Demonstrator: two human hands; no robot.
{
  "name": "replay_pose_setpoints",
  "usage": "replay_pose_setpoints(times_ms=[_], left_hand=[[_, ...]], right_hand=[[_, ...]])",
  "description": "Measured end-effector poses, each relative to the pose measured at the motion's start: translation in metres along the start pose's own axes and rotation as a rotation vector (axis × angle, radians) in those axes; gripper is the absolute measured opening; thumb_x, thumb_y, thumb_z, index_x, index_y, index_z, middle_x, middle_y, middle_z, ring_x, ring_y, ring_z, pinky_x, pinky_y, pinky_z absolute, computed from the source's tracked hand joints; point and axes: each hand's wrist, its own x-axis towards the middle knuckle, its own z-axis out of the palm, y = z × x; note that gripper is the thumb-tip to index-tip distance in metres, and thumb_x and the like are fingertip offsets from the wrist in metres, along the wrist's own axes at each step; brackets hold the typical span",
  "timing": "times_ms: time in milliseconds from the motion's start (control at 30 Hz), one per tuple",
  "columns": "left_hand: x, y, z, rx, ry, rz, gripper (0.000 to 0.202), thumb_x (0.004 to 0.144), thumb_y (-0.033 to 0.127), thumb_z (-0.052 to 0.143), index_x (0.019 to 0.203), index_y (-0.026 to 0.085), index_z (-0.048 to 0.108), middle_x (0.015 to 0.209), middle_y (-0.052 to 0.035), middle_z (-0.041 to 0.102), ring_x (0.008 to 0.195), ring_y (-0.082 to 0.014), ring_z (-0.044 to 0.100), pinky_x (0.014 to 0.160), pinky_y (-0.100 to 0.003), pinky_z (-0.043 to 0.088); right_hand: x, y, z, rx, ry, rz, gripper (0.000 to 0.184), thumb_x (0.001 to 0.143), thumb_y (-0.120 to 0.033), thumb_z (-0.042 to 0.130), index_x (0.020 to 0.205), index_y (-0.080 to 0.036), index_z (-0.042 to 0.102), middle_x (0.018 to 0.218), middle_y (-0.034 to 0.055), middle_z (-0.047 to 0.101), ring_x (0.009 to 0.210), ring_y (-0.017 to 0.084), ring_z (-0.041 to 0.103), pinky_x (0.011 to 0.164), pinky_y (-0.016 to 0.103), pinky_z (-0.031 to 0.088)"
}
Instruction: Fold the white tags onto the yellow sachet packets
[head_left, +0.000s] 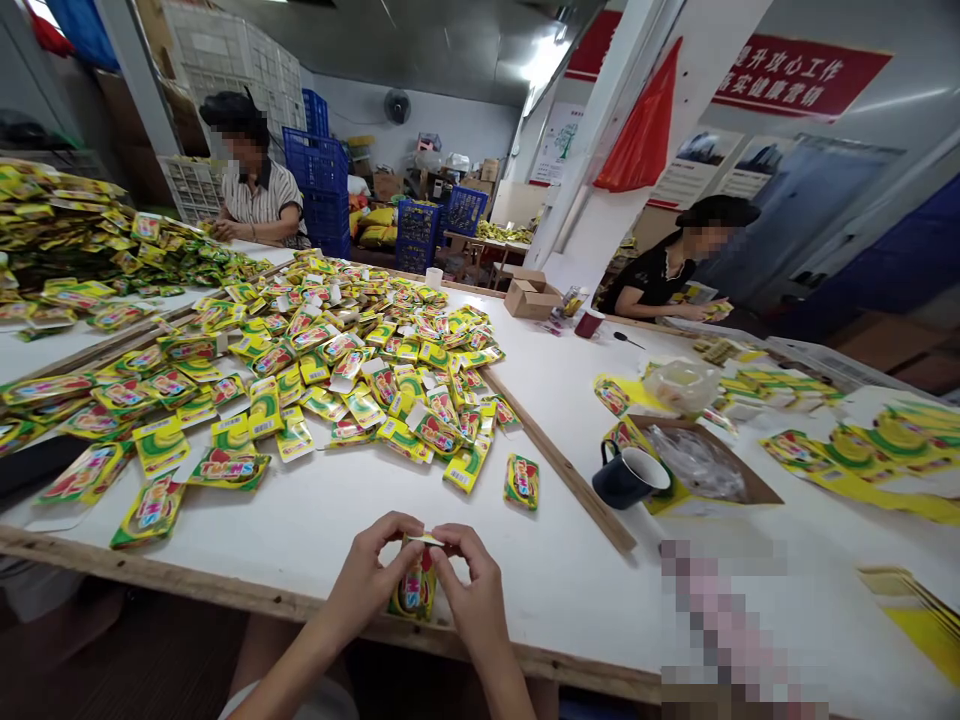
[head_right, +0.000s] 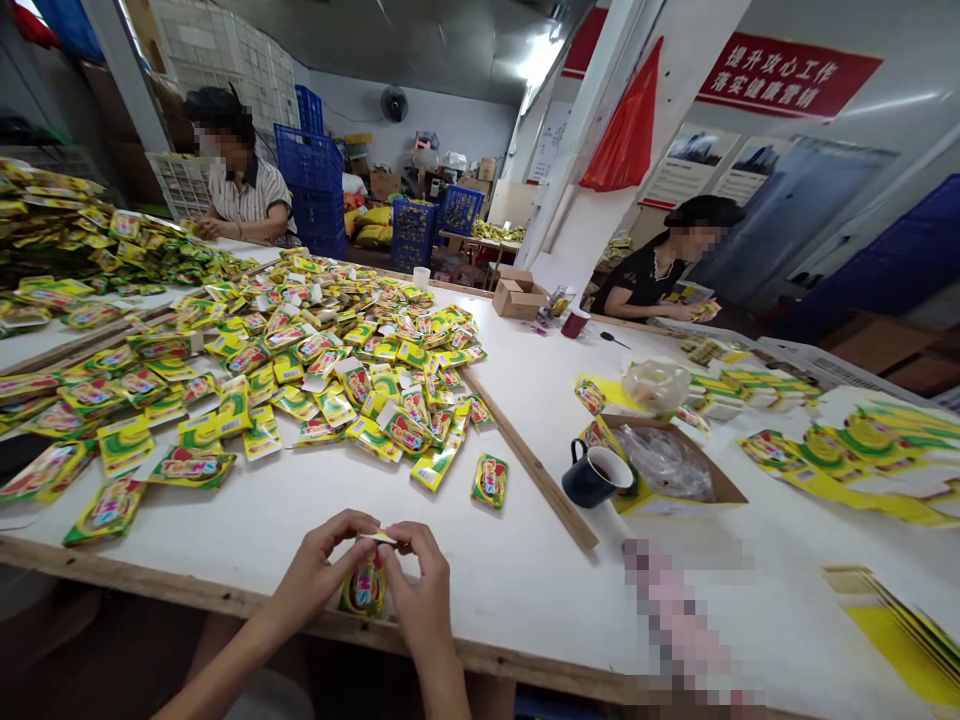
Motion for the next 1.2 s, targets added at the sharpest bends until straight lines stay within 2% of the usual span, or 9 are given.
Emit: replay_pose_setpoints(times_ms=[233,533,667,833,933,1033,1100,1167,1200], left_hand=[[0.006,0.001,0.003,-0.061,0.07,-0.12,0.017,0.084,0.033,0.059,0.089,0.017,0.065,0.079,-0.0036,0.067,0.076,-0.019,0.062,0.071,-0.028,0.05],[0.012,0.0,0.006,-0.159,0.119,-0.171,0.022,0.081,0.038,0.063,0.081,0.016,0.066,0.073,-0.0025,0.067,0.069,-0.0169,0.061,0.065,-0.025,0.049],[0.008,-0.002,0.003,-0.109,0.071,-0.147,0.022,0.083,0.037,0.06,0.083,0.016,0.067,0.079,-0.0043,0.069,0.074,-0.0185,0.062,0.07,-0.027,0.05],[0.0,-0.005,-0.002,-0.037,0.023,-0.033,0.018,0.084,0.033,0.06,0.086,0.019,0.07,0.09,-0.0069,0.068,0.088,-0.0219,0.063,0.08,-0.032,0.051],[-0.004,-0.007,-0.002,-0.031,0.034,-0.006,0.019,0.088,0.033,0.055,0.096,0.021,0.068,0.097,-0.0073,0.067,0.092,-0.0217,0.063,0.082,-0.033,0.05],[-0.005,-0.01,-0.002,-0.033,0.086,-0.101,0.024,0.089,0.036,0.053,0.107,0.022,0.062,0.1,-0.007,0.067,0.088,-0.0205,0.064,0.078,-0.032,0.05],[-0.004,-0.011,-0.001,-0.002,0.086,-0.159,0.024,0.089,0.038,0.053,0.103,0.021,0.063,0.093,-0.0061,0.067,0.085,-0.0205,0.063,0.077,-0.032,0.049],[-0.002,-0.01,0.002,0.045,0.042,-0.179,0.024,0.089,0.04,0.052,0.098,0.021,0.064,0.088,-0.0054,0.067,0.084,-0.021,0.062,0.075,-0.031,0.048],[-0.001,-0.01,0.004,0.065,0.016,-0.179,0.025,0.089,0.041,0.052,0.097,0.021,0.064,0.088,-0.0055,0.067,0.084,-0.0213,0.061,0.073,-0.03,0.048]], right_hand=[[0.006,-0.004,0.006,-0.053,0.096,0.098,0.013,0.083,-0.031,0.06,0.085,-0.019,0.065,0.075,0.0026,0.066,0.069,0.018,0.06,0.066,0.028,0.05],[0.015,-0.006,0.007,0.008,0.087,0.154,0.019,0.083,-0.037,0.06,0.079,-0.018,0.064,0.07,0.002,0.065,0.066,0.017,0.059,0.062,0.026,0.048],[0.012,-0.005,0.005,0.013,0.041,0.148,0.017,0.085,-0.035,0.06,0.078,-0.019,0.063,0.072,0.0011,0.066,0.069,0.017,0.06,0.065,0.025,0.048],[0.003,-0.004,0.008,0.092,-0.048,0.153,0.014,0.086,-0.032,0.059,0.087,-0.02,0.065,0.081,0.0032,0.07,0.077,0.019,0.065,0.07,0.027,0.051],[-0.004,-0.019,-0.021,0.005,0.009,0.129,0.018,0.086,-0.036,0.057,0.083,-0.021,0.066,0.08,0.0042,0.07,0.076,0.021,0.066,0.07,0.027,0.051],[-0.016,-0.04,-0.089,-0.222,0.029,0.155,0.023,0.082,-0.043,0.059,0.076,-0.023,0.066,0.074,0.0038,0.069,0.072,0.021,0.065,0.064,0.026,0.051],[-0.021,-0.047,-0.137,-0.407,-0.049,0.24,0.023,0.077,-0.047,0.063,0.072,-0.024,0.067,0.073,0.0037,0.069,0.069,0.022,0.064,0.057,0.025,0.05],[-0.019,-0.042,-0.165,-0.522,-0.028,0.291,0.027,0.072,-0.052,0.065,0.076,-0.025,0.069,0.078,0.005,0.071,0.072,0.023,0.065,0.056,0.027,0.05],[-0.013,-0.035,-0.169,-0.545,0.008,0.305,0.03,0.072,-0.053,0.064,0.08,-0.025,0.069,0.083,0.0059,0.071,0.074,0.024,0.065,0.057,0.028,0.05]])
